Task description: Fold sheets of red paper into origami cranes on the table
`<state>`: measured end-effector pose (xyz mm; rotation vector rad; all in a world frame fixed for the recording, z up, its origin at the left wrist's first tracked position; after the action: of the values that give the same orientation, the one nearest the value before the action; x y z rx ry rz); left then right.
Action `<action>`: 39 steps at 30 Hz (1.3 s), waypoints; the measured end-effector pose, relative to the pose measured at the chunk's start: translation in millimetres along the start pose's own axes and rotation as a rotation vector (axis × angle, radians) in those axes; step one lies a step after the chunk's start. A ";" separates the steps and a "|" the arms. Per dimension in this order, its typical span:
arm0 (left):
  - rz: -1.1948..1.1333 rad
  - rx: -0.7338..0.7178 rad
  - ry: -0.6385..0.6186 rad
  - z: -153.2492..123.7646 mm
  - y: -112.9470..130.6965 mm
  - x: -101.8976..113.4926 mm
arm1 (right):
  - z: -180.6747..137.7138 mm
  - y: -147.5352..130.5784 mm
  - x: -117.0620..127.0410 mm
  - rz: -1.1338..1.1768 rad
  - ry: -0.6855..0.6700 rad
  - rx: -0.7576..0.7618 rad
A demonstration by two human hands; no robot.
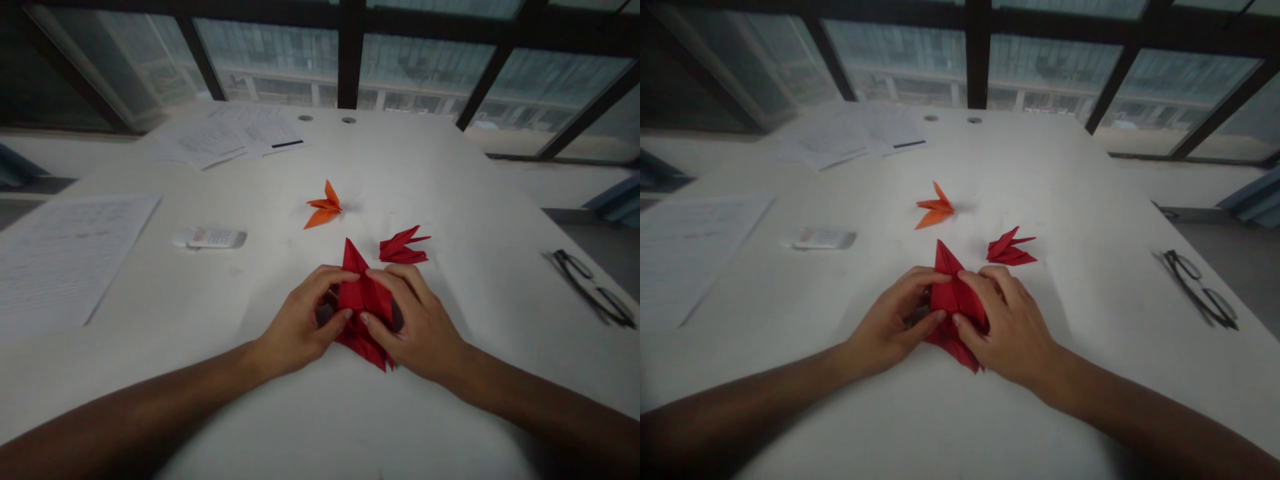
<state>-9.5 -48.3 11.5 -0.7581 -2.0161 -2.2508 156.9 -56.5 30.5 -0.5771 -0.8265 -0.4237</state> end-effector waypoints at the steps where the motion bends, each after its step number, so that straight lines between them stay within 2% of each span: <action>1: -0.007 -0.008 -0.003 -0.3 0.4 -0.1 | 0.9 -2.3 1.8 -0.036 0.014 0.030; 4: -0.024 -0.043 -0.009 -1.4 2.2 -0.2 | 3.4 -3.5 5.1 -0.058 0.037 0.032; 8: -0.029 -0.078 -0.035 -2.5 3.6 -1.2 | 6.0 3.8 3.5 0.078 0.004 -0.069; 16: 0.009 -0.099 -0.021 -2.7 6.4 -0.9 | 9.7 11.6 1.8 0.306 -0.037 -0.174; 20: 0.056 -0.093 0.029 -2.4 8.5 1.7 | 12.5 11.3 8.7 0.219 0.022 -0.100; 25: 0.028 -0.003 0.050 1.2 3.0 5.2 | 13.9 14.6 21.2 0.046 0.100 -0.048; 29: 0.021 0.004 0.086 2.9 3.7 9.2 | 13.7 22.3 24.3 0.013 0.071 -0.115; 34: 0.176 0.015 0.079 2.1 4.3 3.6 | 9.5 29.7 18.1 0.080 0.008 -0.248; 39: 0.324 -0.003 0.052 -1.3 7.1 -5.7 | 10.1 26.2 18.2 0.108 0.006 -0.261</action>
<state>-2.5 -52.4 15.9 -0.9371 -1.7218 -2.0670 177.0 -32.4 42.1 -0.8577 -0.7352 -0.4371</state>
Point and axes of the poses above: each hand's wrist, its own z-axis towards the middle knuckle, its own x-axis out of the back of the hand, y = z × x, the point moved 7 cm from there along z, towards the middle knuckle, and after that the axes turned 14 degrees about x, right-handed, at the moved point
